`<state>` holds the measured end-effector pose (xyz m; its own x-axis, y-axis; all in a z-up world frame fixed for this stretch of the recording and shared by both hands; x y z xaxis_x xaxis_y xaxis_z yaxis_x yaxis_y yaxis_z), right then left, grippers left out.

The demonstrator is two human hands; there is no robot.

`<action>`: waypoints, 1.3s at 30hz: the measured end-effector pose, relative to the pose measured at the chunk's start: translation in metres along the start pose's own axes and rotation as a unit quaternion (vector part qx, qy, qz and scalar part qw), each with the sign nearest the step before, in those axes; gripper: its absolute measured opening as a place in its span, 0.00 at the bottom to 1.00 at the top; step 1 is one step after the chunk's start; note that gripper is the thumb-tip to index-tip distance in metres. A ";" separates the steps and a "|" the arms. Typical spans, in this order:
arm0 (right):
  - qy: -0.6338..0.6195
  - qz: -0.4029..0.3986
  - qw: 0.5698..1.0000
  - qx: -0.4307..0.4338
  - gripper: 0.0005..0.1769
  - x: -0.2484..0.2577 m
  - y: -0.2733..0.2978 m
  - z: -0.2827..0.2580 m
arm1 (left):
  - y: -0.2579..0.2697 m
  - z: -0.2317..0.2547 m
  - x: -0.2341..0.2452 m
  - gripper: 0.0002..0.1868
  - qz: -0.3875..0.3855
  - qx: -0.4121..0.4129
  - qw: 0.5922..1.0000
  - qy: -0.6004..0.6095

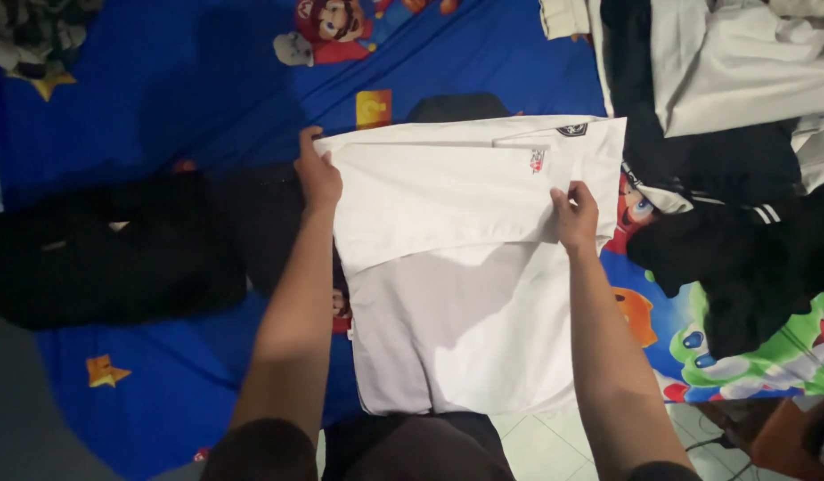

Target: The person folds a black t-shirt and a white t-shirt on a bed with a blue Mario-themed sheet. The person smooths each shirt, folds the sleeves and sides, then folds the shirts in half and places them on the bed.

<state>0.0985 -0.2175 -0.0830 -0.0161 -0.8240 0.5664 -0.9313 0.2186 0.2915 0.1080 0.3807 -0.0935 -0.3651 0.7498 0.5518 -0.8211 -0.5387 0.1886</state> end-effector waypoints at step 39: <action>0.075 -0.210 0.965 0.136 0.23 -0.232 0.136 -0.246 | 0.100 0.063 -0.026 0.22 -0.088 -0.133 0.987 -0.002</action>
<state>0.0654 0.1321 0.0145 0.4186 -0.7201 0.5535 -0.9051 -0.2809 0.3191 0.0627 0.2832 -0.0376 -0.2050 0.8212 0.5325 -0.9581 -0.2795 0.0622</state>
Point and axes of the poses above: each hand's wrist, its own y-axis away from the middle knuckle, its own x-axis out of the back of the hand, z = x × y, the point moved 10 cm from there along -y, towards the middle knuckle, and after that the axes turned 2 degrees about x, right-handed, at the moved point
